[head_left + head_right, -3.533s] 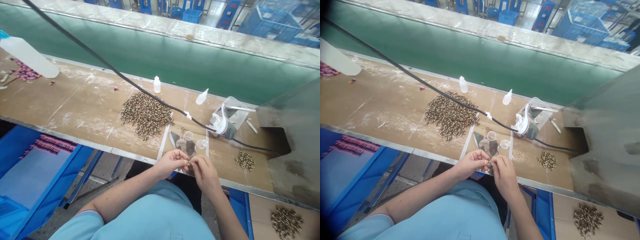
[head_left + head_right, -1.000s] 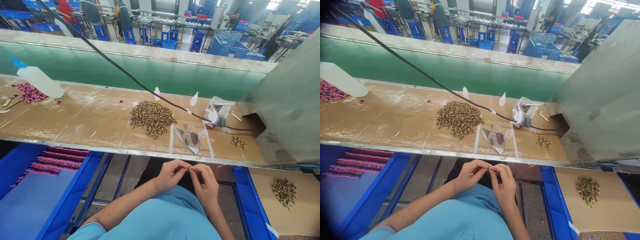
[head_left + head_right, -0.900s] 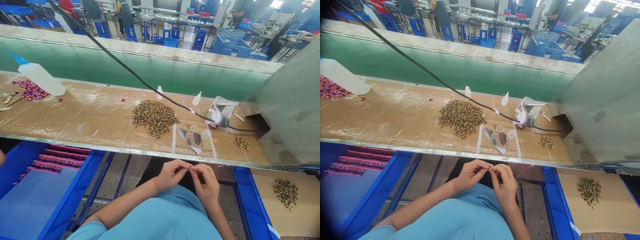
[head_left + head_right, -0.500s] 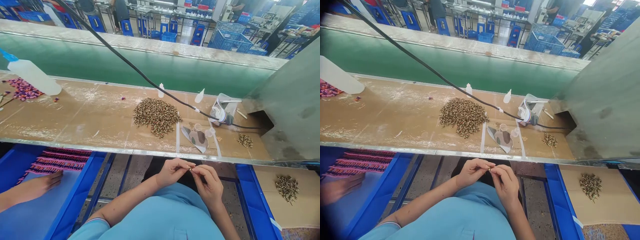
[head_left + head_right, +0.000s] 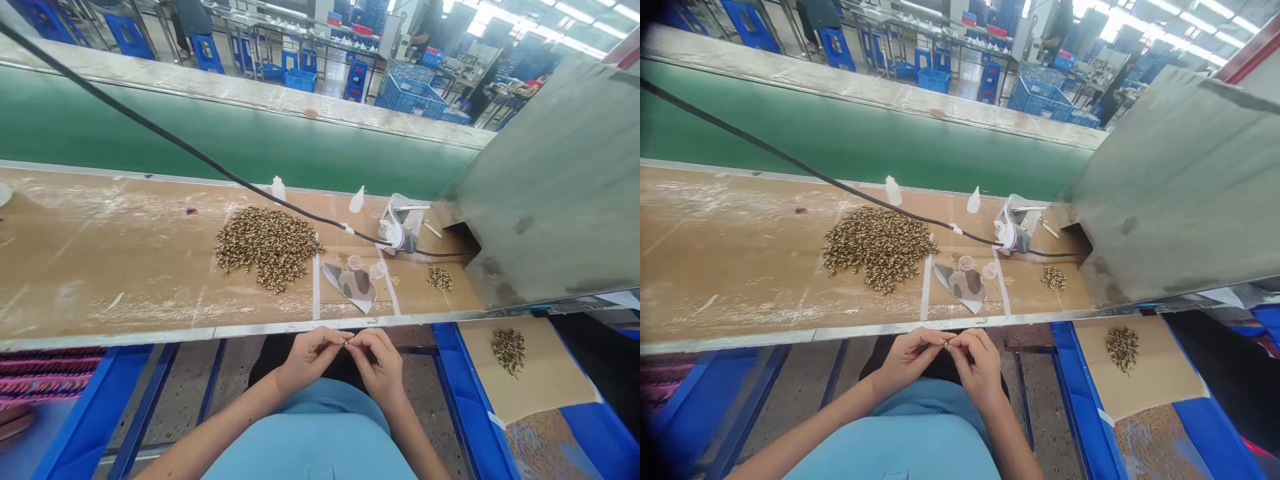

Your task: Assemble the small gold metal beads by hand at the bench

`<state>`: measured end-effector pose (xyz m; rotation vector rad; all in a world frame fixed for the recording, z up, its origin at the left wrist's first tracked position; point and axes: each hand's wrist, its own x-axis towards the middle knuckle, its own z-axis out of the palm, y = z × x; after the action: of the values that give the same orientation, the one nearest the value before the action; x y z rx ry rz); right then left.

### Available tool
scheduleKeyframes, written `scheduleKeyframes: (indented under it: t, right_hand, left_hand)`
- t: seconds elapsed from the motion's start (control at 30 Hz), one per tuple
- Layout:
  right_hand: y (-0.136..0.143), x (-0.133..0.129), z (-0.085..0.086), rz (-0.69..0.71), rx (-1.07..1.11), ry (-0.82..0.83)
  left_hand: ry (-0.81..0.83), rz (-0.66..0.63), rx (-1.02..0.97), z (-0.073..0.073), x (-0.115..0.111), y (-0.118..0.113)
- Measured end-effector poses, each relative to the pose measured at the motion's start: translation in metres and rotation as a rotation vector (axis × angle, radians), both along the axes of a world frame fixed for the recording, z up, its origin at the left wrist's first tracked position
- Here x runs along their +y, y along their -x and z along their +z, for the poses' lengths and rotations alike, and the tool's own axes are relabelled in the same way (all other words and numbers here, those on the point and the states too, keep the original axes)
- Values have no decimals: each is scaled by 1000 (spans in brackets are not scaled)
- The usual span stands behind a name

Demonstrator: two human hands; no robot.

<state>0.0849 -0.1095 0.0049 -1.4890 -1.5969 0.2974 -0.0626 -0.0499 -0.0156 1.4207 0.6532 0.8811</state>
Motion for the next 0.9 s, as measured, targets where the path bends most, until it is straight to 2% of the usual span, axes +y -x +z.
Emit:
scheduleKeyframes:
  t: [0.1, 0.17, 0.27, 0.43, 0.53, 0.63, 0.77, 0.9]
  right_hand:
    - [-11, 5, -2, -9, 34, 56]
    - [-23, 8, -5, -62, 30, 86]
    - [-52, 15, -9, -228, -5, 126]
    - [-113, 25, -17, -554, -87, 156]
    - [-143, 31, -21, -670, -93, 203]
    - [-164, 37, -24, -699, -118, 234]
    - [-171, 40, -25, -692, -175, 139]
    - [-161, 40, -25, -467, -171, 144]
  left_hand:
    - [-43, -16, 55, -4, 4, -6]
    - [-107, -10, 70, -7, 8, -9]
    - [-198, 6, 110, -8, 15, -14]
    - [-296, -14, 181, 1, 24, -26]
    - [-319, -40, 206, 5, 27, -38]
    - [-312, -47, 234, 7, 29, -50]
    - [-298, -51, 272, 7, 31, -60]
    - [-258, -54, 296, 7, 33, -66]
